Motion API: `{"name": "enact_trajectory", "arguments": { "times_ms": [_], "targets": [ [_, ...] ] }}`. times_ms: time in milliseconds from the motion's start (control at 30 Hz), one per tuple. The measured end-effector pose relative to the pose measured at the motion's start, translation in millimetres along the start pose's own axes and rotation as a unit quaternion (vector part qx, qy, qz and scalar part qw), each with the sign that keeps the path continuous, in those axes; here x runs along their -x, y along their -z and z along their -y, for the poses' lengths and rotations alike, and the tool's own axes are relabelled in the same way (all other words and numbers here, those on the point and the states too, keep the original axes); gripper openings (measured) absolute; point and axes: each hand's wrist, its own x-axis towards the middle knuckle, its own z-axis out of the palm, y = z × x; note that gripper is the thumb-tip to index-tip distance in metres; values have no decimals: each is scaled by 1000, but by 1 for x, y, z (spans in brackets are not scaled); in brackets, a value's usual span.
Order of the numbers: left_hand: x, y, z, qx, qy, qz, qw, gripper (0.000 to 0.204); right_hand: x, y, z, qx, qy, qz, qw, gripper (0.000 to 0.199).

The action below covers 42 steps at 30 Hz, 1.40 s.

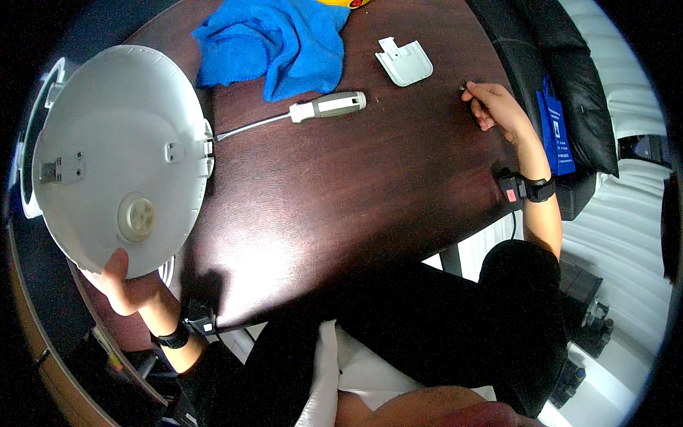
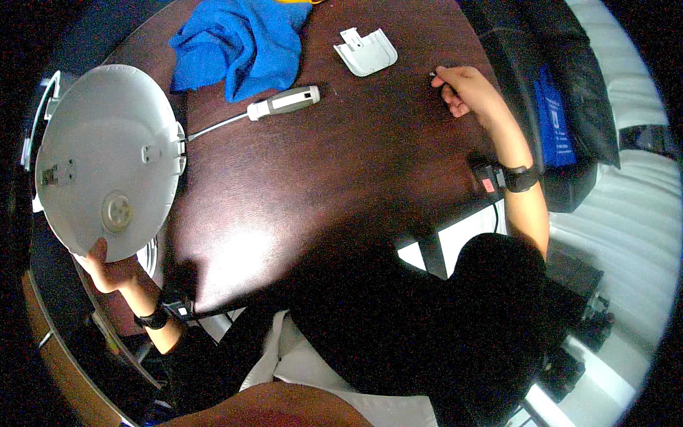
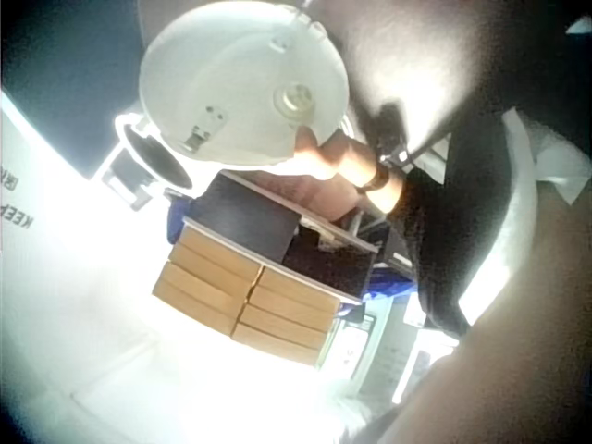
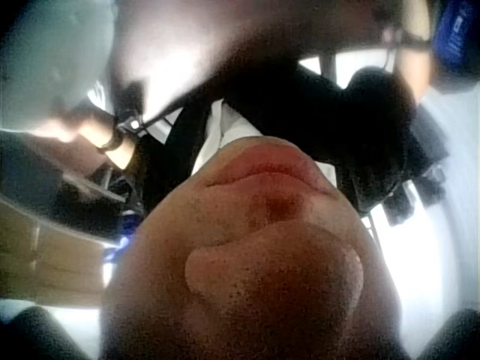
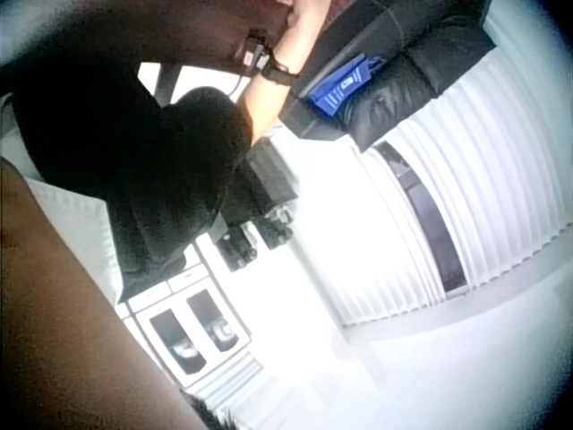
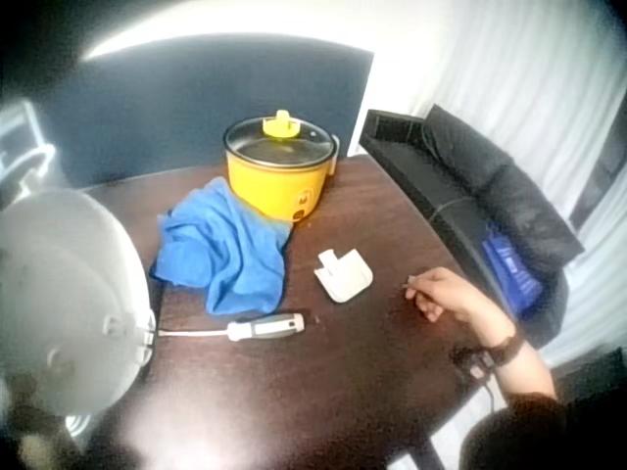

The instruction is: The person uses a screwdriver to remove screws from the underside of a white circular appliance part. After removing the screws, they wipe the part with a blue cloth.

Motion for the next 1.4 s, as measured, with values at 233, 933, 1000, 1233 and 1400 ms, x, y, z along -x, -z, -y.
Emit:
{"name": "enact_trajectory", "arguments": {
  "times_ms": [233,933,1000,1233,1400],
  "targets": [
    [8,5,10,192,223,-85,952,66,5,8,14,29,65,14,997,31],
    [-38,-1,-37,428,402,14,809,80,20,-127,102,384,544,75,742,27],
    [-44,-4,-41,435,397,-2,809,81,15,-121,100,335,543,106,763,20],
    [-54,-2,-45,421,388,-23,820,80,42,-117,136,-4,318,321,892,14],
    [-48,-1,-33,407,385,-9,828,80,67,-141,167,-85,273,414,864,15]
  ]
}}
